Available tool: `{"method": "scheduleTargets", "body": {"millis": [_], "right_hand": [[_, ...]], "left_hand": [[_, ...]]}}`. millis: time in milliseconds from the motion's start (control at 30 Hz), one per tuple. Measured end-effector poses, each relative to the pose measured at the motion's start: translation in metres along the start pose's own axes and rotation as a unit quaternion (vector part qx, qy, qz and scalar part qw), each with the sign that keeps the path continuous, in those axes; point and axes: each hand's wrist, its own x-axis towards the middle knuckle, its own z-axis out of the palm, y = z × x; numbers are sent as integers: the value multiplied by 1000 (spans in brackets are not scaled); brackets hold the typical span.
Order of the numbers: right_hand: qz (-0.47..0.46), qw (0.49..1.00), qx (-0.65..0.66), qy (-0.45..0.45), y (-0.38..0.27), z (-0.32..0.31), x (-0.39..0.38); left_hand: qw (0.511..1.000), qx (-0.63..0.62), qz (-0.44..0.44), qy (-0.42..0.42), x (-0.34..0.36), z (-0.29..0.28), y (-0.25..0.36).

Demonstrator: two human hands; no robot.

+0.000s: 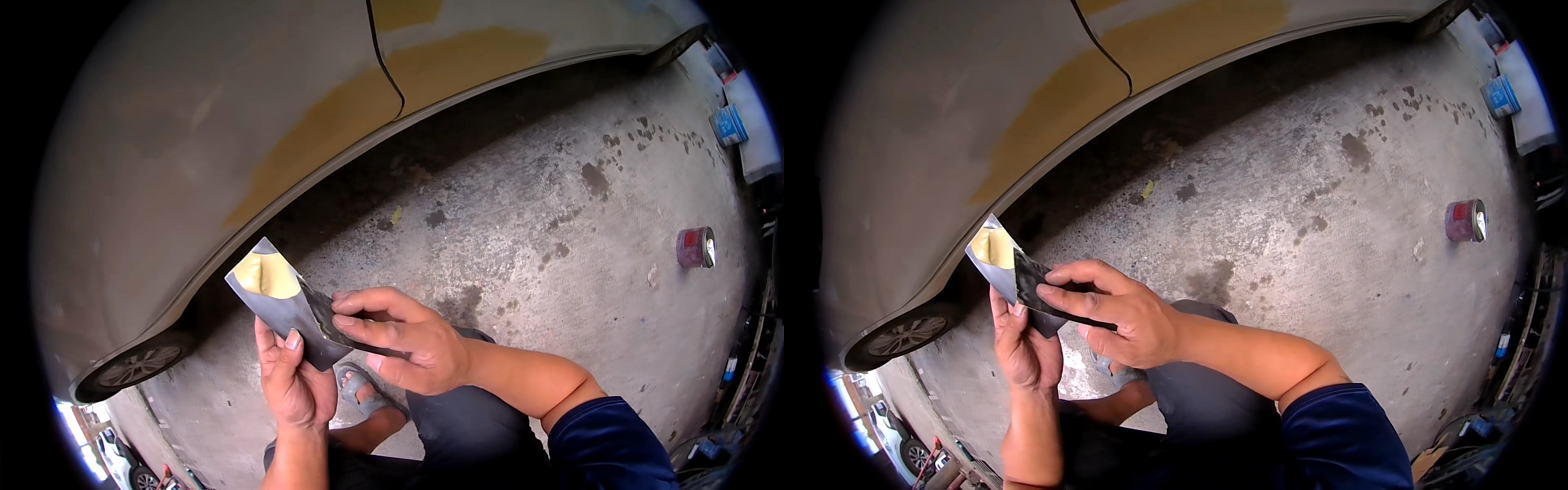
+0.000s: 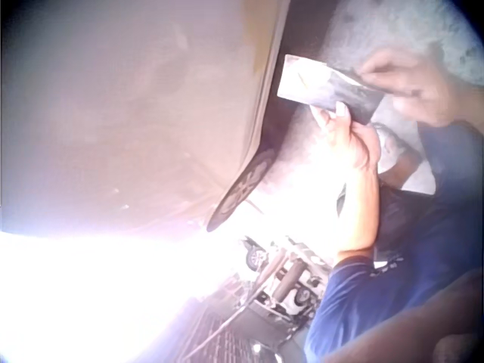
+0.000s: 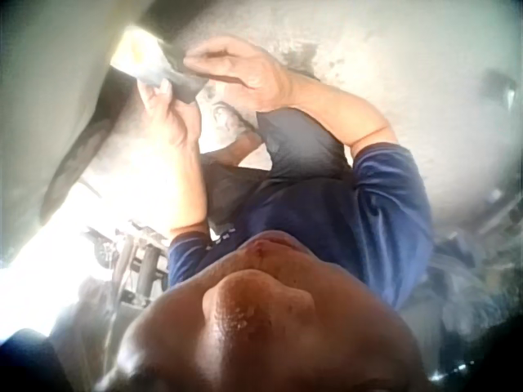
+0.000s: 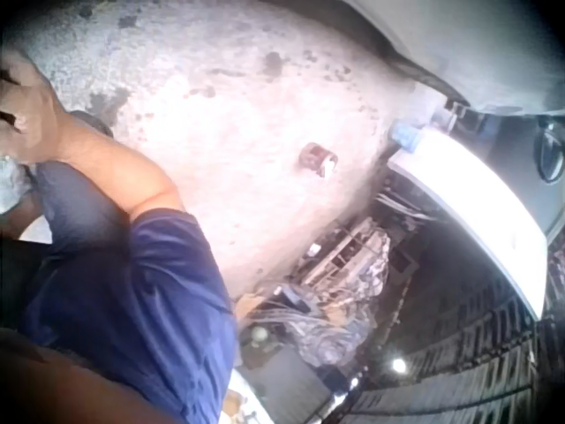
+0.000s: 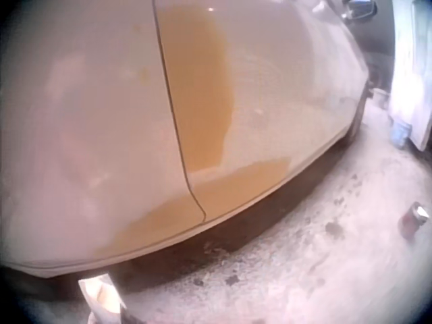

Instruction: The person mixes body filler with a hardener on a metal palette using two putty knives, then applies the mixture to a damaged area on the side of a white car. The person smooths the filler over the affected panel.

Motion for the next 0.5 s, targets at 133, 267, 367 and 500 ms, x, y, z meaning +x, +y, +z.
{"method": "scheduleTargets", "body": {"millis": [133,267,367,500], "right_hand": [[41,978,-197,-54,21,-19,-13],[175,975,-113,81,19,-45,-20],[256,938,194,130,0,-57,-25],[241,938,244,54,-5,-42,-33]], "left_hand": [[999,19,44,-11,1,8,9],[992,40,115,-26,1,16,15],[986,48,159,-31,0,23,12],[984,17,158,-82,-10,41,3]]}}
